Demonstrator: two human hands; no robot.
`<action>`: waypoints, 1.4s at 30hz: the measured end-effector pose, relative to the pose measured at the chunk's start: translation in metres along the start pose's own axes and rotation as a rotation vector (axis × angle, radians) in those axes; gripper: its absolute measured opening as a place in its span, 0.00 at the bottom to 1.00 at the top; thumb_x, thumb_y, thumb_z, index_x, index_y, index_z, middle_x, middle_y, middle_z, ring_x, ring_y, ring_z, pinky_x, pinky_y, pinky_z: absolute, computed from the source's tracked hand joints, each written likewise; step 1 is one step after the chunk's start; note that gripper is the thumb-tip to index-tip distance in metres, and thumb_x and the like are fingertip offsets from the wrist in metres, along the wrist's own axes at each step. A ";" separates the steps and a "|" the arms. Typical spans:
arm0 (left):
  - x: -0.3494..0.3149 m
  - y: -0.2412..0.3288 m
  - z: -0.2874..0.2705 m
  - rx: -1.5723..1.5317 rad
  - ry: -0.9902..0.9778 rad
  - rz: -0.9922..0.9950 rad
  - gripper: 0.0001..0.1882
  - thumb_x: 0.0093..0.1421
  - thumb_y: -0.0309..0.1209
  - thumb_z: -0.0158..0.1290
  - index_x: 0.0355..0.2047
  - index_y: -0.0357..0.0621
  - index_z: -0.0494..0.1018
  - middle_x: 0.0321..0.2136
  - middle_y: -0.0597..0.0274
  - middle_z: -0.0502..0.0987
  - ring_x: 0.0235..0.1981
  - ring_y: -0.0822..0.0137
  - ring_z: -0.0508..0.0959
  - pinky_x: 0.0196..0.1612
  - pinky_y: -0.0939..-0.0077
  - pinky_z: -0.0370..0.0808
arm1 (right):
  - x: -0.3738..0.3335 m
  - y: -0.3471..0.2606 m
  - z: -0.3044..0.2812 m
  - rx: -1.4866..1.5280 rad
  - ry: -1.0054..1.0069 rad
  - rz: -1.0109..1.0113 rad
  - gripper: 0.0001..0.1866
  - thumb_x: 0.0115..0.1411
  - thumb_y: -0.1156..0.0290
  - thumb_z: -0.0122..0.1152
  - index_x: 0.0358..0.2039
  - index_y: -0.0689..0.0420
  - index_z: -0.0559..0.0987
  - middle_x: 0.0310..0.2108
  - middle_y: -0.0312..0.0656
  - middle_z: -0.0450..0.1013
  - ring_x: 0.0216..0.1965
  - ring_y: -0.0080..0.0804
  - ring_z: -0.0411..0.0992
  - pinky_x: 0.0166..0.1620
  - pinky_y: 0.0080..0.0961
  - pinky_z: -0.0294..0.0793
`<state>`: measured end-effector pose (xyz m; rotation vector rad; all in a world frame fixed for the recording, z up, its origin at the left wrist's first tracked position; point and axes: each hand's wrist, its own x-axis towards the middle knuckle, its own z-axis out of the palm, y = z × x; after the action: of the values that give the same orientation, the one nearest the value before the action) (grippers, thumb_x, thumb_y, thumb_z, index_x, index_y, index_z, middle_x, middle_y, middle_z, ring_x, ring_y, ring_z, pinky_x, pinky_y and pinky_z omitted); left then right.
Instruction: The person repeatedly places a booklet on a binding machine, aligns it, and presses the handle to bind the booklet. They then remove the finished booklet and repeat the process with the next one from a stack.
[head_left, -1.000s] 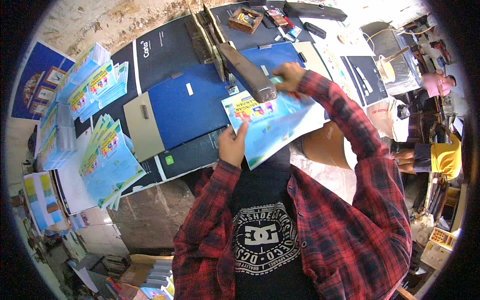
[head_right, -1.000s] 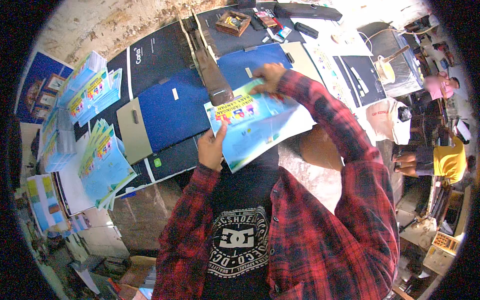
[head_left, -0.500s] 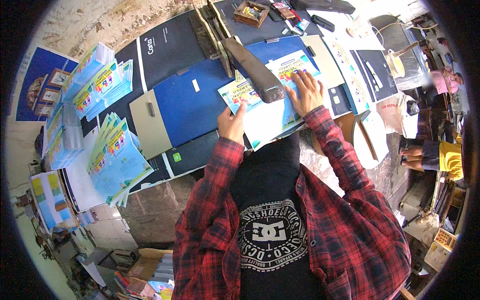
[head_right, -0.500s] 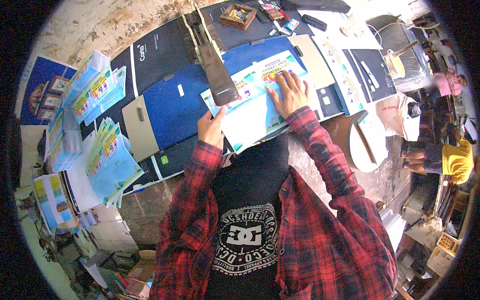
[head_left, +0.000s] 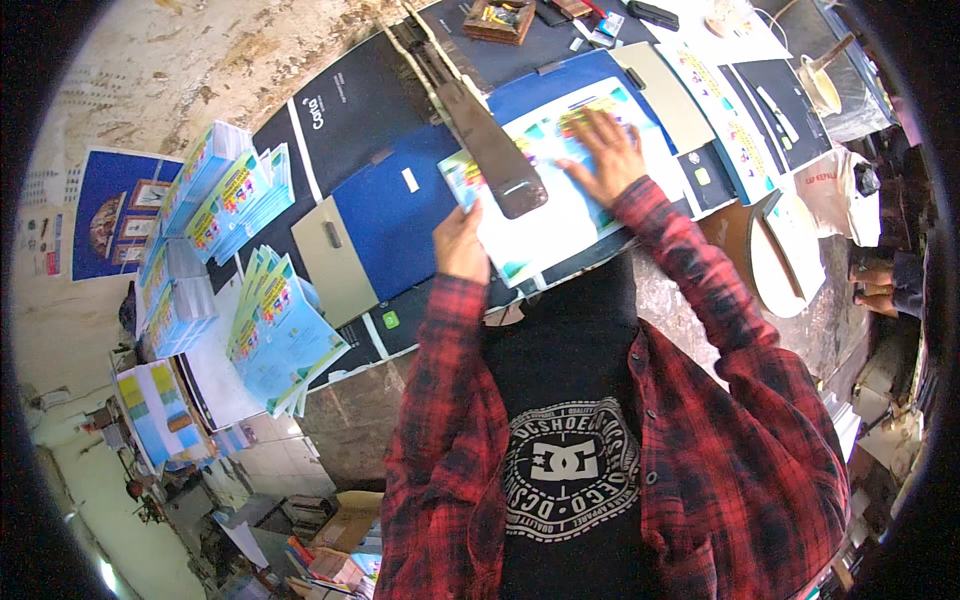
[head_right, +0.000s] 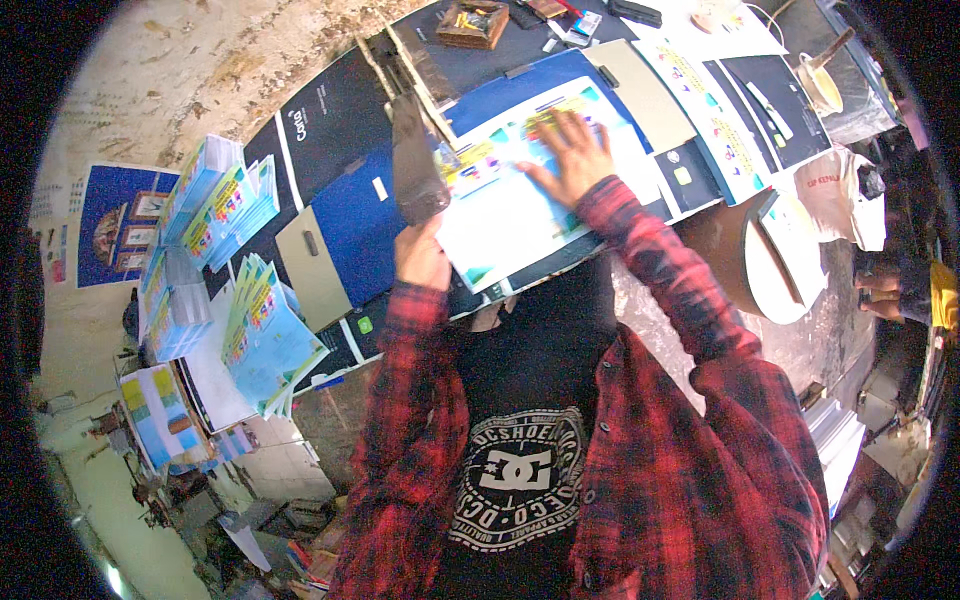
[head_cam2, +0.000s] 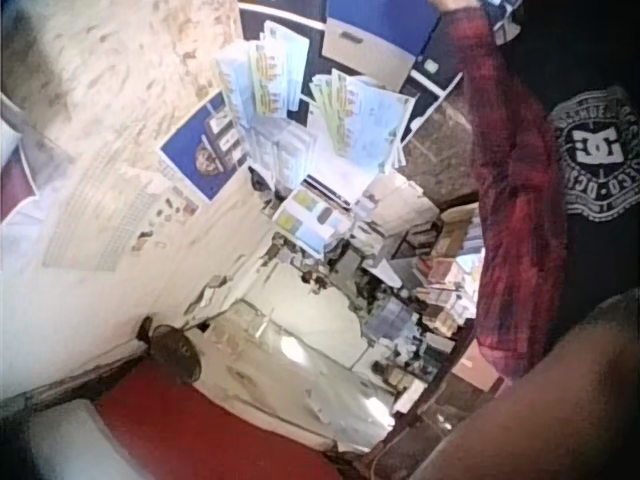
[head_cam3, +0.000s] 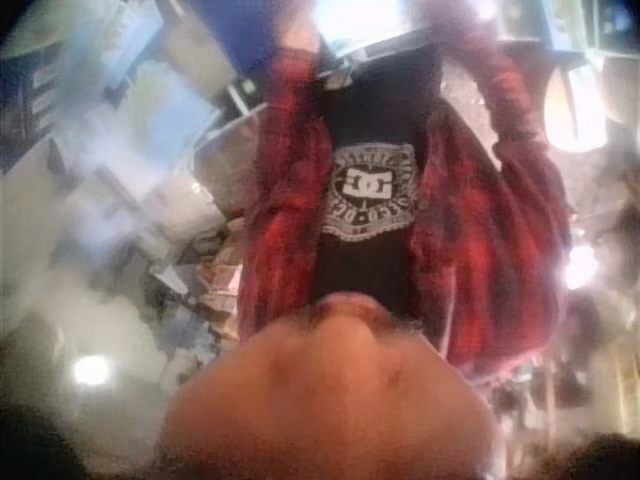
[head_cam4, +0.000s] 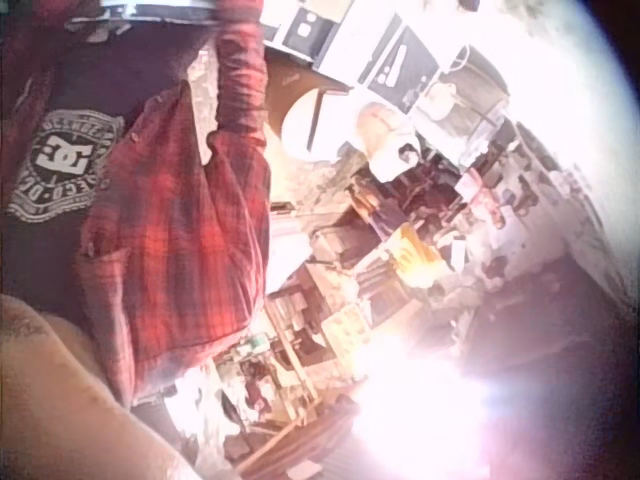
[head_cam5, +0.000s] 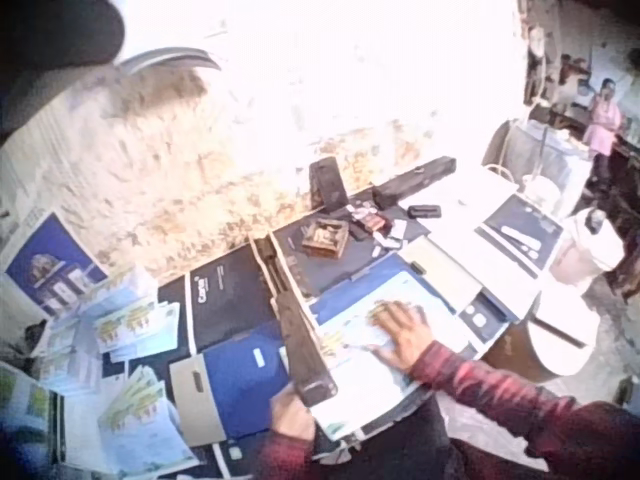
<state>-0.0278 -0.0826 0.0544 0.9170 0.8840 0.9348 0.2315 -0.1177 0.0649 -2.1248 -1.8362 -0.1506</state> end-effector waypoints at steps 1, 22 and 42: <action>0.006 0.004 0.019 -0.180 0.043 -0.127 0.16 0.67 0.27 0.51 0.50 0.25 0.72 0.45 0.54 0.78 0.41 0.66 0.79 0.47 0.72 0.74 | 0.001 0.013 -0.003 -0.045 -0.011 0.057 0.41 0.58 0.33 0.52 0.63 0.49 0.69 0.67 0.45 0.58 0.69 0.44 0.53 0.67 0.58 0.47; 0.060 0.030 0.007 -0.092 0.246 -0.245 0.18 0.61 0.32 0.60 0.45 0.30 0.75 0.42 0.52 0.80 0.40 0.61 0.82 0.44 0.66 0.80 | 0.053 0.057 0.015 -0.078 -0.006 -0.099 0.40 0.60 0.33 0.49 0.66 0.45 0.66 0.69 0.42 0.55 0.70 0.44 0.53 0.68 0.48 0.52; 0.067 -0.004 -0.013 -0.166 0.192 -0.305 0.16 0.61 0.31 0.58 0.44 0.30 0.76 0.39 0.53 0.81 0.35 0.63 0.82 0.34 0.68 0.81 | 0.053 0.038 0.030 -0.084 -0.027 -0.041 0.43 0.62 0.34 0.45 0.66 0.55 0.63 0.69 0.48 0.55 0.71 0.45 0.51 0.68 0.51 0.49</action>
<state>-0.0167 -0.0194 0.0317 0.5376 1.0593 0.8255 0.2733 -0.0625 0.0455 -2.1566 -1.9215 -0.2131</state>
